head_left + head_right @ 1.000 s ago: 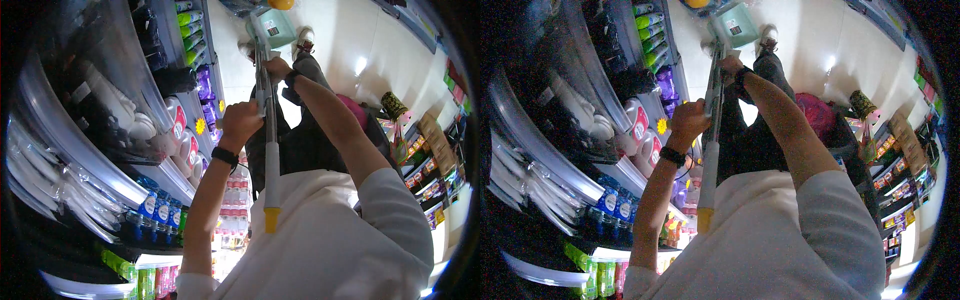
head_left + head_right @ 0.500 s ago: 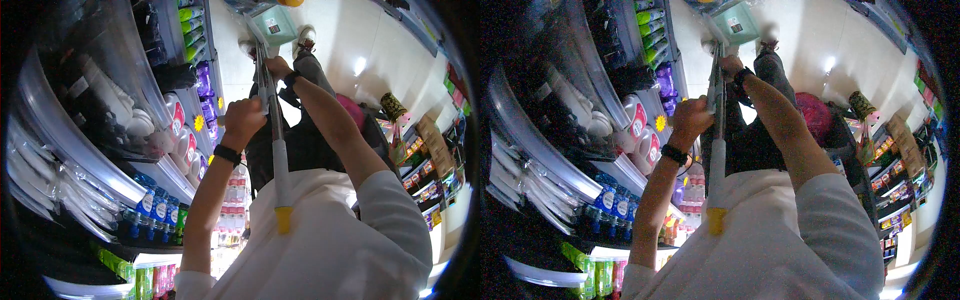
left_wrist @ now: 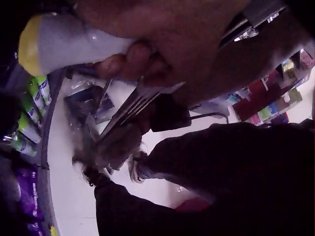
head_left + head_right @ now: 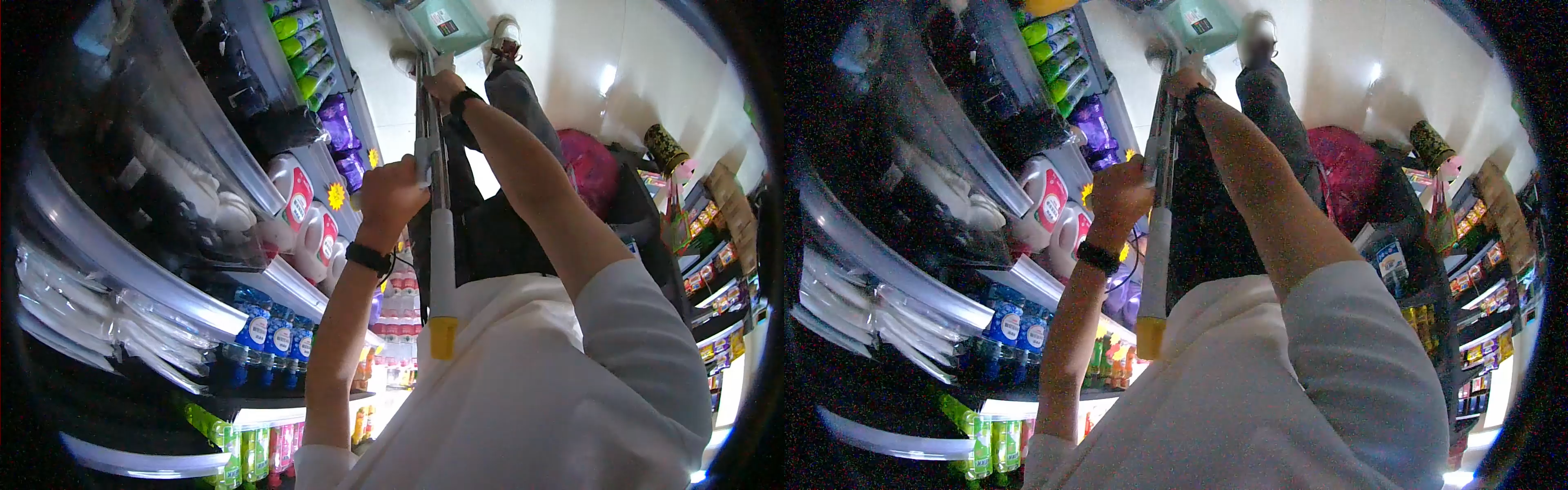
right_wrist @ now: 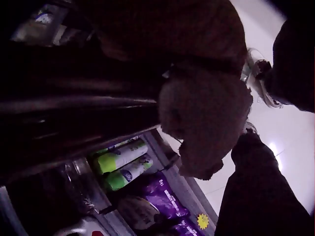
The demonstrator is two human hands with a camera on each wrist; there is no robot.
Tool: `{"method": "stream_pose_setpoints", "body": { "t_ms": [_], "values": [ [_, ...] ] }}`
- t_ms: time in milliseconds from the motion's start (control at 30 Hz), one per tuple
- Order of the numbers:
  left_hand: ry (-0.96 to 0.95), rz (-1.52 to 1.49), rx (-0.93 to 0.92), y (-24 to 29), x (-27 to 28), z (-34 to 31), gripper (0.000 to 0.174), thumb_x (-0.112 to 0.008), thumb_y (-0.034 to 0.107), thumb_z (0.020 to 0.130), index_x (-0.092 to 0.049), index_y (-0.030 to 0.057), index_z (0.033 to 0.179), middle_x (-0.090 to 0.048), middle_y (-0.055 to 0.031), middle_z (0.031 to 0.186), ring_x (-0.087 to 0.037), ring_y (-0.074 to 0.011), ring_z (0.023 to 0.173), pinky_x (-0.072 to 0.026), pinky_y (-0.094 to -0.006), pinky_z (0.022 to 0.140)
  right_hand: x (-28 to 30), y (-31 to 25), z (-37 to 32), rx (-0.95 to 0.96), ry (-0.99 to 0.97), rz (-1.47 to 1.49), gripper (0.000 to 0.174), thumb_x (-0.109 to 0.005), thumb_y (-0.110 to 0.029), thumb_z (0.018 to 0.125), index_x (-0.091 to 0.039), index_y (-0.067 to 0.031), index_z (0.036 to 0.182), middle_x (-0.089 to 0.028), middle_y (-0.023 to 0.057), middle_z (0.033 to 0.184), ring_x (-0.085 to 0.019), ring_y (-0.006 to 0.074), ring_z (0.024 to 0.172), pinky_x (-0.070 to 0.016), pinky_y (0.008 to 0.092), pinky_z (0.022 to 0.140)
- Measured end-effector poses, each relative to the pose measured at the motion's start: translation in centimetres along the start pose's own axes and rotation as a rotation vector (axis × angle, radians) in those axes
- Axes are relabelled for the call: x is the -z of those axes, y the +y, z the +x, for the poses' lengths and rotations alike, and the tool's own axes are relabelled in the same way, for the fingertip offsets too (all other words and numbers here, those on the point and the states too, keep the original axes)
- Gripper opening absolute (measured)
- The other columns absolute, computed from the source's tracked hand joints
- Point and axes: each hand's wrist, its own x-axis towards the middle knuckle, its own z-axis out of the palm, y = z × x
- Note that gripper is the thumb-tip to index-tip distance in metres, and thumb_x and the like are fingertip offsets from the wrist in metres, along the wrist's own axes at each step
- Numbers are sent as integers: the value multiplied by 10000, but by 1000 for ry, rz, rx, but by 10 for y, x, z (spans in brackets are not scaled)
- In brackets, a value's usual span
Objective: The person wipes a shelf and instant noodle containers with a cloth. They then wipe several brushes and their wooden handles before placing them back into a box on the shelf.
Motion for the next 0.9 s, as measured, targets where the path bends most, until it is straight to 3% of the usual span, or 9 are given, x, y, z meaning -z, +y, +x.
{"method": "stream_pose_setpoints", "body": {
  "t_ms": [67,233,267,333,533,567,600,767,900],
  "values": [
    [4,3,-7,-2,-1,0,216,-696,228,633,-598,72,747,-633,-138,648,-643,-331,620,-512,-422,578,-1,-7,-4,94,91,-219,687,-457,-588,882,-472,-66,1328,-621,106,1154,-570,284,1059,-437,485,923],
    [11,-46,18,4,2,7,260,-690,268,647,-610,63,784,-631,-150,652,-643,-342,639,-510,-436,590,-6,-11,-20,163,613,222,536,-439,-452,971,-413,-60,1336,-609,146,1078,-580,290,963,-454,446,900],
    [24,-33,0,5,3,10,272,-689,276,652,-615,60,801,-634,-158,666,-644,-349,652,-511,-444,601,0,-4,-14,170,627,227,536,-439,-452,971,-413,-60,1336,-609,146,1078,-580,290,963,-454,446,900],
    [43,-15,-23,4,4,8,285,-687,283,657,-621,58,818,-637,-167,680,-644,-355,665,-512,-453,612,13,16,-2,87,106,149,688,-509,-580,836,-651,63,1035,-652,248,1063,-620,377,1037,-465,420,915],
    [-46,157,112,-16,13,1,255,-669,291,750,-616,66,860,-650,-176,715,-650,-378,714,-510,-493,656,134,7,-207,227,242,251,674,-539,-554,805,-651,89,975,-666,272,947,-661,365,935,-503,429,819],
    [-31,163,85,-16,15,-1,255,-669,291,750,-616,66,860,-650,-176,715,-650,-378,714,-510,-493,656,90,84,-99,63,292,150,653,-557,-533,793,-656,97,936,-667,268,936,-669,360,917,-514,424,789],
    [2,216,119,-14,16,-1,244,-672,268,755,-604,63,869,-651,-185,730,-650,-384,731,-508,-495,657,152,59,-191,221,156,61,599,-589,-480,790,-656,104,903,-673,255,891,-681,332,875,-526,413,741],
    [157,232,55,-22,20,0,279,-708,223,745,-560,29,881,-625,-213,768,-625,-407,740,-496,-494,641,204,171,-150,15,141,210,500,-621,-403,797,-678,60,976,-681,217,977,-678,300,892,-535,399,759],
    [238,244,2,-17,25,3,353,-739,274,735,-566,26,917,-631,-184,815,-622,-388,787,-500,-455,701,272,191,-202,3,481,275,506,-627,-397,777,-679,55,999,-670,242,1022,-664,331,957,-525,391,807]
  ]
}}
